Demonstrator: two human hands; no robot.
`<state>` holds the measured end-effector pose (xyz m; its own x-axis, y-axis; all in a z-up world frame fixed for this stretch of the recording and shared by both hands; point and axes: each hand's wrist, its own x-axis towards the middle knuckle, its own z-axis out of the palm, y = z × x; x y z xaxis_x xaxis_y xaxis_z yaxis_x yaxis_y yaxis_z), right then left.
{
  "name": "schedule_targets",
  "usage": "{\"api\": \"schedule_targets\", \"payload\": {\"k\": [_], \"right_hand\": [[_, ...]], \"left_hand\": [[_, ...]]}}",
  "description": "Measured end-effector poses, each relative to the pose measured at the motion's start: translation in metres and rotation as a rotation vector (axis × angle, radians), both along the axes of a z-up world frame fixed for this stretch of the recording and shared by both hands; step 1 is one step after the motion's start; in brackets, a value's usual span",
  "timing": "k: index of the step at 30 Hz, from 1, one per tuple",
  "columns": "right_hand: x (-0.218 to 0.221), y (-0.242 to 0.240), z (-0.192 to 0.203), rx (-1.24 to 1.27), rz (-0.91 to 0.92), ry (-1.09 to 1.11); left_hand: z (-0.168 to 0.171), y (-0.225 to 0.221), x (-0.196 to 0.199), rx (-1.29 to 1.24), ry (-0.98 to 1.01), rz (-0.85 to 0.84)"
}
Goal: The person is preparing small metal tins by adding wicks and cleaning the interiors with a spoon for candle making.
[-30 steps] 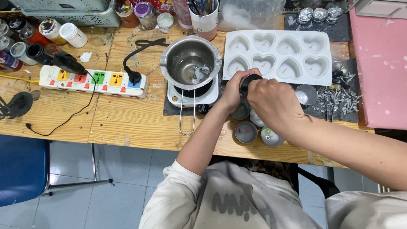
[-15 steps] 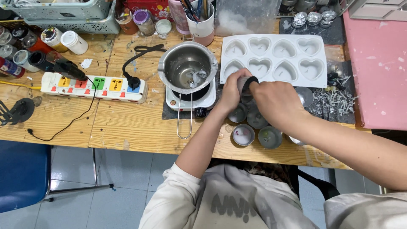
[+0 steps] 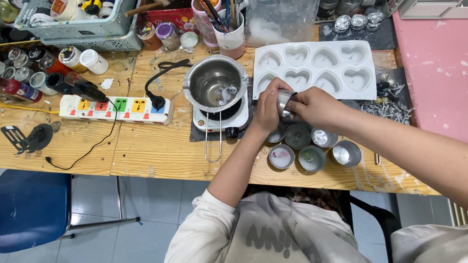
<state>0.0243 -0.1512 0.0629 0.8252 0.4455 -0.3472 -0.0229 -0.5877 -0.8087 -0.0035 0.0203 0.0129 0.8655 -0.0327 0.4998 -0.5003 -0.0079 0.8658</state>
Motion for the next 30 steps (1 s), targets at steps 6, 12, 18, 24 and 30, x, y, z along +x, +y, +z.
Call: {"api": "schedule_targets", "payload": {"k": [6,12,18,24,30], "right_hand": [[0.001,0.006,0.030,0.018,-0.088,0.548],[0.009,0.014,0.069,-0.073,-0.016,0.590],[0.018,0.044,0.101,-0.225,0.101,0.122],[0.011,0.106,0.120,-0.548,0.282,-0.740],[0.023,0.122,0.111,-0.682,0.325,-0.902]], "left_hand": [[0.009,0.002,-0.004,-0.002,-0.047,0.054],[-0.016,-0.014,0.007,-0.383,0.033,0.170],[-0.166,-0.036,0.064,-0.833,0.295,-0.105],[-0.134,-0.037,0.048,-0.542,0.470,0.061],[-0.092,-0.032,0.032,-0.634,0.514,-0.056]]}}
